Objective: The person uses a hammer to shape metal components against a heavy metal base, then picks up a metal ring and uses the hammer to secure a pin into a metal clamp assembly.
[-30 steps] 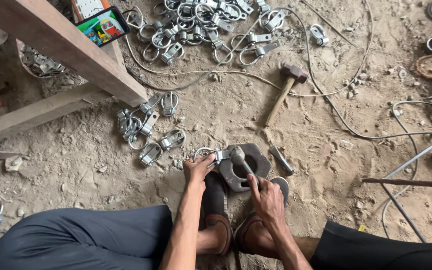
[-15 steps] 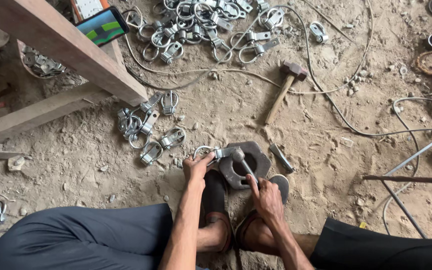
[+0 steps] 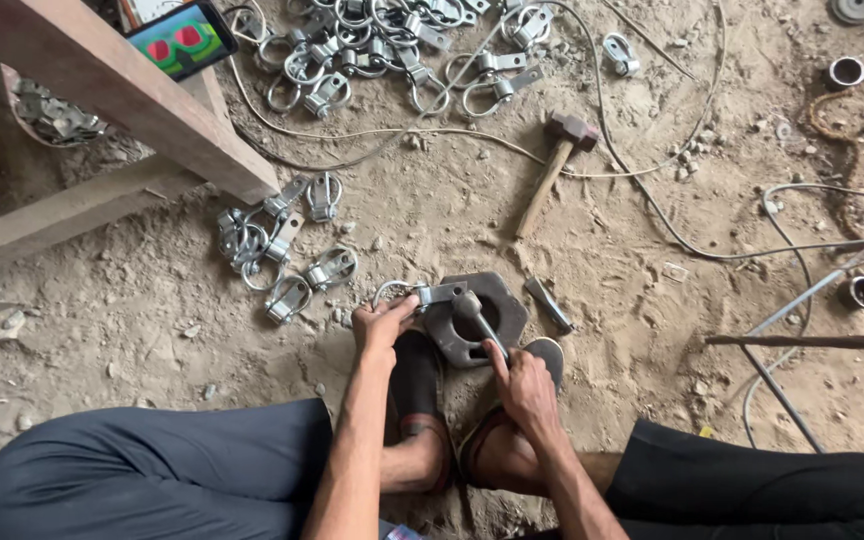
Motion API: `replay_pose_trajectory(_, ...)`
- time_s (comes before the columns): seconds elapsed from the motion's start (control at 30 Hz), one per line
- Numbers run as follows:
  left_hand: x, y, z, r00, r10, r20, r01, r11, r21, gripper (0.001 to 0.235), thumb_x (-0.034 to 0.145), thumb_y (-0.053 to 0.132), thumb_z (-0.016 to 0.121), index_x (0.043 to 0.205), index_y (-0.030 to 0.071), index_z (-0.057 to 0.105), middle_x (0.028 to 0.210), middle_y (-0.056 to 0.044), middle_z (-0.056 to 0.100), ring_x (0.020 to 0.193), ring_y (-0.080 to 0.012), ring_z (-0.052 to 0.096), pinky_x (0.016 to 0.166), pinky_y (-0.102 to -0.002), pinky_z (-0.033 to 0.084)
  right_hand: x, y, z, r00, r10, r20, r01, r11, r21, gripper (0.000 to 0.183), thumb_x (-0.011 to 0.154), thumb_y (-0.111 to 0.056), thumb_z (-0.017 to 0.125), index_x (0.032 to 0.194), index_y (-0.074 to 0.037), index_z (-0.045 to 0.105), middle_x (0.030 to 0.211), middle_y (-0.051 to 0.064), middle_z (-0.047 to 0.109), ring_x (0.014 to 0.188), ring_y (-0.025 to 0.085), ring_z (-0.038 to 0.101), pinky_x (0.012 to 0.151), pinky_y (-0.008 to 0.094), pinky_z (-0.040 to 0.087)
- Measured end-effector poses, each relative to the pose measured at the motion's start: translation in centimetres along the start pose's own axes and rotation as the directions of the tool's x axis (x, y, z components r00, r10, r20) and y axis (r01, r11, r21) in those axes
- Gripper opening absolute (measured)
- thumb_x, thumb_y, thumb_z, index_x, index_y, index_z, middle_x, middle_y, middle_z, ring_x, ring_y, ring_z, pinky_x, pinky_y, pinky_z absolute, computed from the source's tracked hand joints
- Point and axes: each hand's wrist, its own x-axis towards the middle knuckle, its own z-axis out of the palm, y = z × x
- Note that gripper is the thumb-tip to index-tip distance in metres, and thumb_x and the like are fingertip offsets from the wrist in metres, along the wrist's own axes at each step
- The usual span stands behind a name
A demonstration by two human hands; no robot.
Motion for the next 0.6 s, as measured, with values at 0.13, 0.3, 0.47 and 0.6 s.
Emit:
replay_pose_trajectory(0.13, 0.0, 0.5, 0.5, 1.000, -0.008, -0.012, 0.009, 0.999, 0.045, 0.026, 0.074, 0.000, 0.087, 0.082, -0.002, 0.062, 0.091, -0.016, 0.077, 0.076, -0.0221, 0.076, 0.065, -0.035, 0.067, 0.8, -0.1, -0.4, 0.990, 0.116, 0.081, -0.125, 0.985, 0.121, 0.072, 0.099, -0.064, 0.047, 0.067, -0.002, 0.066, 0.049, 0.010, 0.054, 0.042, 0.024, 0.050, 0.042, 0.049, 0.042)
replay_pose_trajectory(0.3, -0.6, 0.5, 0.6, 0.999, 0.005, 0.033, -0.006, 0.999, 0.035, 0.028, 0.073, 0.004, 0.087, 0.092, -0.005, 0.070, 0.089, -0.013, 0.078, 0.075, -0.0195, 0.074, 0.063, -0.032, 0.062, 1.2, -0.3, -0.8, 0.999, -0.035, -0.039, 0.041, 0.985, 0.167, 0.075, 0.104, -0.061, 0.041, 0.059, -0.003, 0.056, 0.044, 0.002, 0.043, 0.035, 0.012, 0.033, 0.033, 0.039, 0.029)
replay_pose_trajectory(0.47, -0.7, 1.3, 0.3, 0.998, 0.001, -0.058, 0.011, 0.978, 0.206, 0.039, 0.073, 0.006, 0.091, 0.101, -0.002, 0.066, 0.090, -0.012, 0.078, 0.077, -0.0198, 0.077, 0.067, -0.031, 0.066, 1.8, -1.8, -0.3, 0.998, 0.042, 0.045, -0.044, 0.998, 0.047, 0.070, 0.101, -0.062, 0.039, 0.077, -0.004, 0.068, 0.048, 0.008, 0.050, 0.039, 0.019, 0.042, 0.037, 0.046, 0.036)
replay_pose_trajectory(0.6, -0.7, 1.4, 0.2, 0.998, -0.023, -0.052, 0.035, 0.965, 0.259, 0.025, 0.074, 0.006, 0.089, 0.094, -0.004, 0.077, 0.089, -0.013, 0.079, 0.076, -0.0207, 0.075, 0.067, -0.030, 0.064, 1.7, -2.6, -0.2, 0.999, 0.038, -0.005, -0.038, 0.995, -0.091, 0.072, 0.100, -0.064, 0.044, 0.092, 0.001, 0.075, 0.069, 0.028, 0.063, 0.059, 0.038, 0.064, 0.054, 0.053, 0.053)
